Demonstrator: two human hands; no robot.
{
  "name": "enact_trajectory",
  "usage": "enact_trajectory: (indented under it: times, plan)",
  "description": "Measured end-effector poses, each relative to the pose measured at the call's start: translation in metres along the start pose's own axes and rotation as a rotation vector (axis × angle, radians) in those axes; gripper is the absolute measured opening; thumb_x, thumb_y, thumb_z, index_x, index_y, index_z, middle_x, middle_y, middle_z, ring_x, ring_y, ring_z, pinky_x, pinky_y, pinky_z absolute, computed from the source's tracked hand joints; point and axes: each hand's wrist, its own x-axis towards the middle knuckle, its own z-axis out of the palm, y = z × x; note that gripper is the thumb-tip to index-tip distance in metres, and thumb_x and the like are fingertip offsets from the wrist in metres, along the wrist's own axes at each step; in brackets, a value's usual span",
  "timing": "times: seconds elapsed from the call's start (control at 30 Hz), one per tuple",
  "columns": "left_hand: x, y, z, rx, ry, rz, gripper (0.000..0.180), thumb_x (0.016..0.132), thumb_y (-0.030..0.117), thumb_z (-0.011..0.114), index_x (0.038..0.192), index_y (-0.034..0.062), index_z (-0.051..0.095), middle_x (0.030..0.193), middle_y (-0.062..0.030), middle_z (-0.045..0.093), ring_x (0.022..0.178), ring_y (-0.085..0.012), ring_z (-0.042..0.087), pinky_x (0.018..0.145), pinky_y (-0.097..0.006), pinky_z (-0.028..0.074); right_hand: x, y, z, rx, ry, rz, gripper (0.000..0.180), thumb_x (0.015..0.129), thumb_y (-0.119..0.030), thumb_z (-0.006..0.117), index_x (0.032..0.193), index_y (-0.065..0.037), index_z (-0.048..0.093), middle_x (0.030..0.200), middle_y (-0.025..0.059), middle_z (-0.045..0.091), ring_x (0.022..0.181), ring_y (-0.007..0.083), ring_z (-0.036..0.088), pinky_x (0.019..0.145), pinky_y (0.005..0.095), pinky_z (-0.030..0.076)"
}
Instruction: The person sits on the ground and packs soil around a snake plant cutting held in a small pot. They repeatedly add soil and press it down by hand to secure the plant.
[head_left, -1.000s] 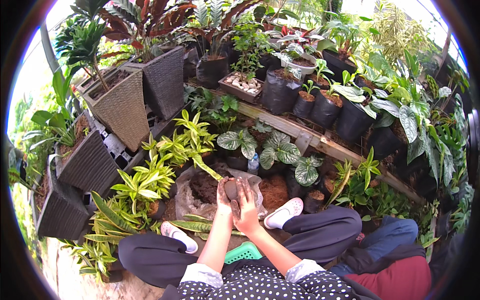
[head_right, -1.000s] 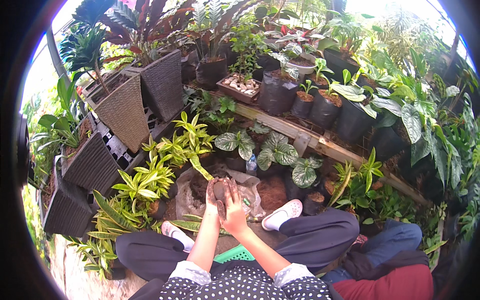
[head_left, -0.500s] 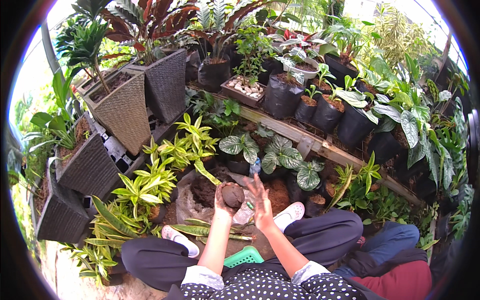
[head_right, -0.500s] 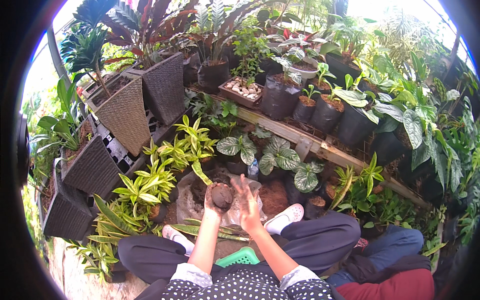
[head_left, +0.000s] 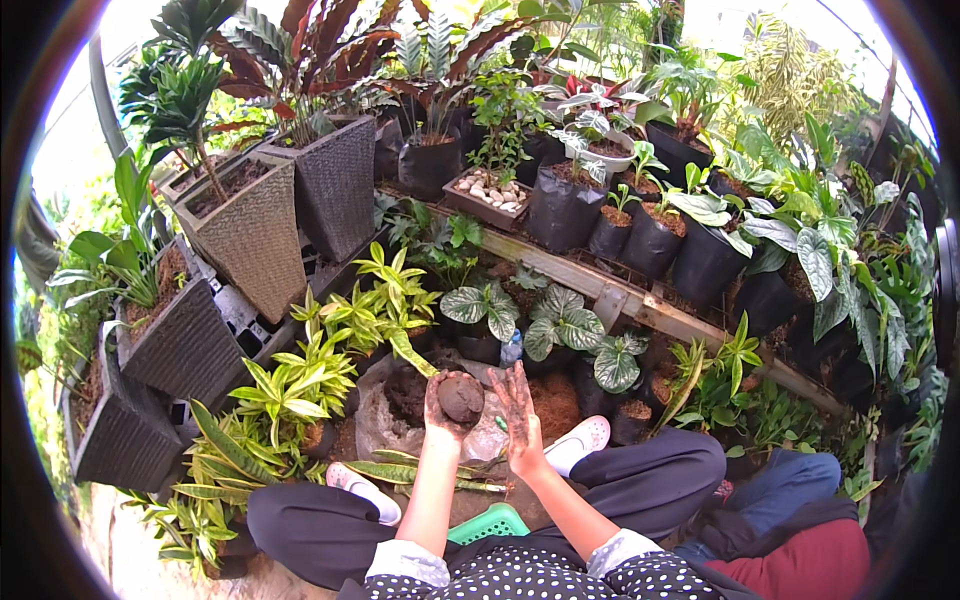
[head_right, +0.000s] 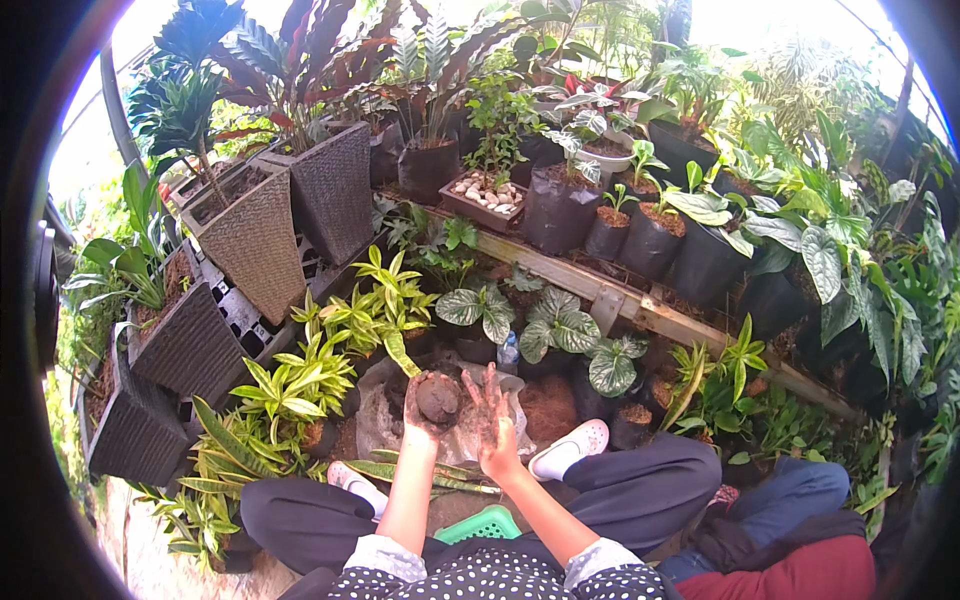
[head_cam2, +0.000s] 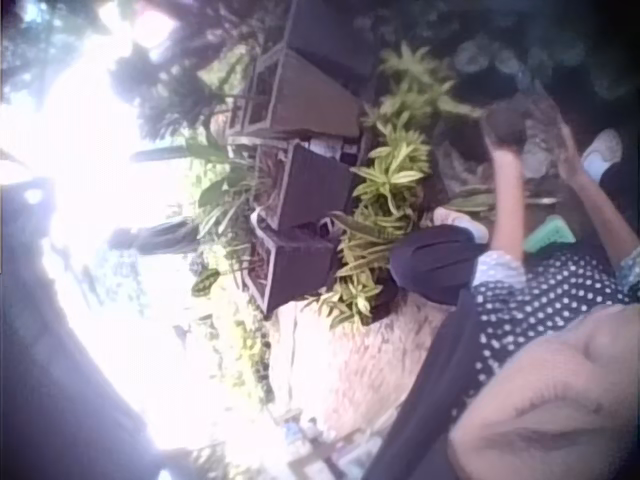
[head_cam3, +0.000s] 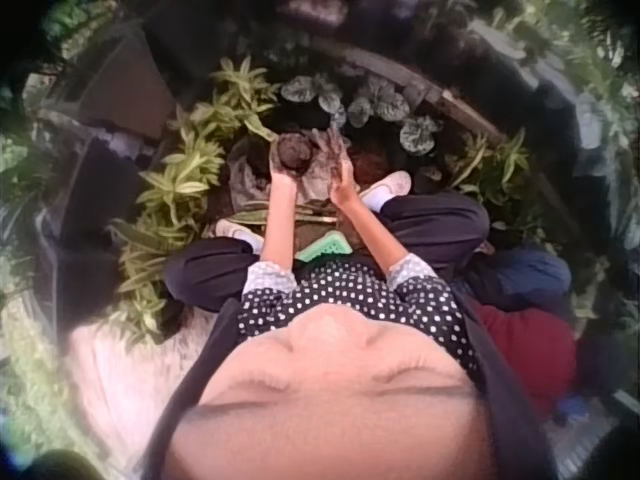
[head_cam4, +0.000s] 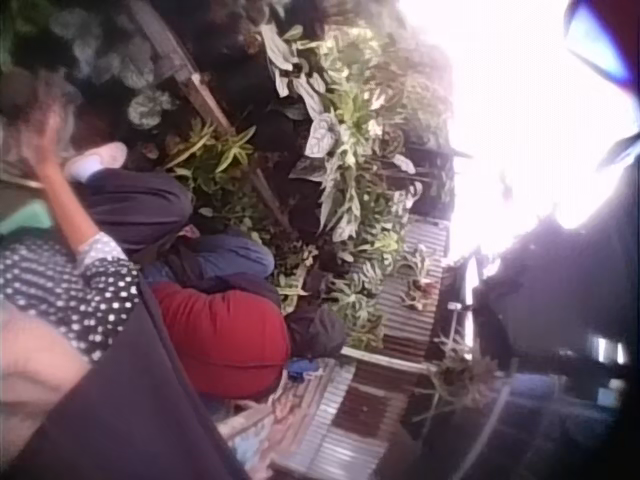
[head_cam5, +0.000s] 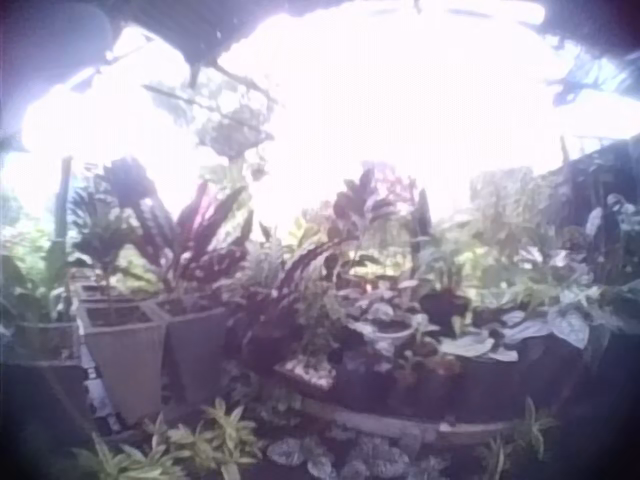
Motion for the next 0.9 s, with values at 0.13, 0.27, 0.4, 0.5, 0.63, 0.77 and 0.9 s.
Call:
enact_trajectory:
  times: [0.13, 0.27, 0.4, 0.5, 0.63, 0.77, 0.9]
  plan:
    - [-0.009, -0.002, 0.011, -0.004, 0.036, -0.029, 0.011, 0.076, 0.021, 0.057, 0.075, 0.0101, 0.054, 0.077, -0.0051, 0.058, 0.08, -0.0228, 0.058, 0.077, -0.039, 0.05, -0.01, -0.01, -0.004, -0.534, -0.125, 0.051, 0.065, 0.093, -0.033, 0.035, 0.141, -0.003, 0.004, 0.147, 0.0136, 0.016, 0.136, 0.0281, 0.012, 0.106, 0.0475, -0.005]
    - [-0.009, -0.002, 0.009, -0.02, 0.024, 0.0, 0.011, 0.075, 0.023, 0.057, 0.076, 0.0121, 0.054, 0.08, -0.0067, 0.058, 0.081, -0.0248, 0.058, 0.078, -0.04, 0.05, -0.012, -0.012, 0.0, -0.603, -0.126, 0.069, 0.072, 0.088, -0.039, 0.043, 0.142, -0.008, 0.007, 0.148, 0.0101, 0.015, 0.136, 0.033, 0.007, 0.102, 0.0561, -0.012]
    - [-0.014, -0.001, 0.01, 0.073, 0.046, 0.104, 0.014, 0.074, 0.026, 0.057, 0.078, 0.0132, 0.055, 0.085, -0.0057, 0.059, 0.084, -0.0244, 0.057, 0.08, -0.041, 0.049, -0.006, -0.023, 0.008, -0.9, -0.236, 0.069, 0.066, 0.088, -0.04, 0.042, 0.142, -0.012, 0.017, 0.147, 0.0185, 0.003, 0.134, 0.0421, -0.007, 0.101, 0.0592, -0.01]
    - [-0.014, -0.002, 0.008, 0.019, 0.02, 0.105, 0.014, 0.074, 0.026, 0.058, 0.081, 0.0146, 0.057, 0.086, -0.0038, 0.06, 0.086, -0.0239, 0.057, 0.081, -0.043, 0.047, -0.004, -0.026, 0.011, -1.03, -0.152, 0.056, 0.067, 0.086, -0.041, 0.046, 0.142, -0.018, 0.019, 0.143, 0.0289, -0.008, 0.131, 0.049, -0.01, 0.1, 0.0607, -0.007]
    - [-0.013, -0.002, 0.008, 0.066, 0.045, 0.151, 0.014, 0.074, 0.028, 0.058, 0.082, 0.0159, 0.057, 0.089, -0.0023, 0.061, 0.088, -0.024, 0.057, 0.079, -0.044, 0.047, -0.007, -0.026, 0.014, -0.975, -0.144, 0.082, 0.069, 0.087, -0.044, 0.045, 0.143, -0.017, 0.015, 0.143, 0.0283, -0.008, 0.131, 0.0482, -0.011, 0.1, 0.0607, -0.006]
    - [-0.011, -0.001, 0.009, 0.004, 0.053, 0.087, 0.015, 0.075, 0.029, 0.057, 0.084, 0.017, 0.058, 0.091, -0.002, 0.061, 0.088, -0.024, 0.057, 0.078, -0.045, 0.047, -0.012, -0.016, 0.015, -0.954, -0.138, 0.11, 0.072, 0.087, -0.048, 0.043, 0.143, -0.017, 0.012, 0.143, 0.0283, -0.01, 0.131, 0.0471, -0.012, 0.101, 0.0603, -0.007]
    - [-0.013, -0.003, 0.008, 0.015, 0.066, 0.136, 0.016, 0.075, 0.031, 0.056, 0.085, 0.0174, 0.058, 0.093, -0.0024, 0.061, 0.088, -0.0244, 0.057, 0.078, -0.045, 0.047, -0.011, -0.016, 0.015, -0.906, -0.108, 0.089, 0.073, 0.087, -0.05, 0.041, 0.143, -0.016, 0.011, 0.143, 0.0278, -0.012, 0.131, 0.046, -0.013, 0.1, 0.0606, -0.008]
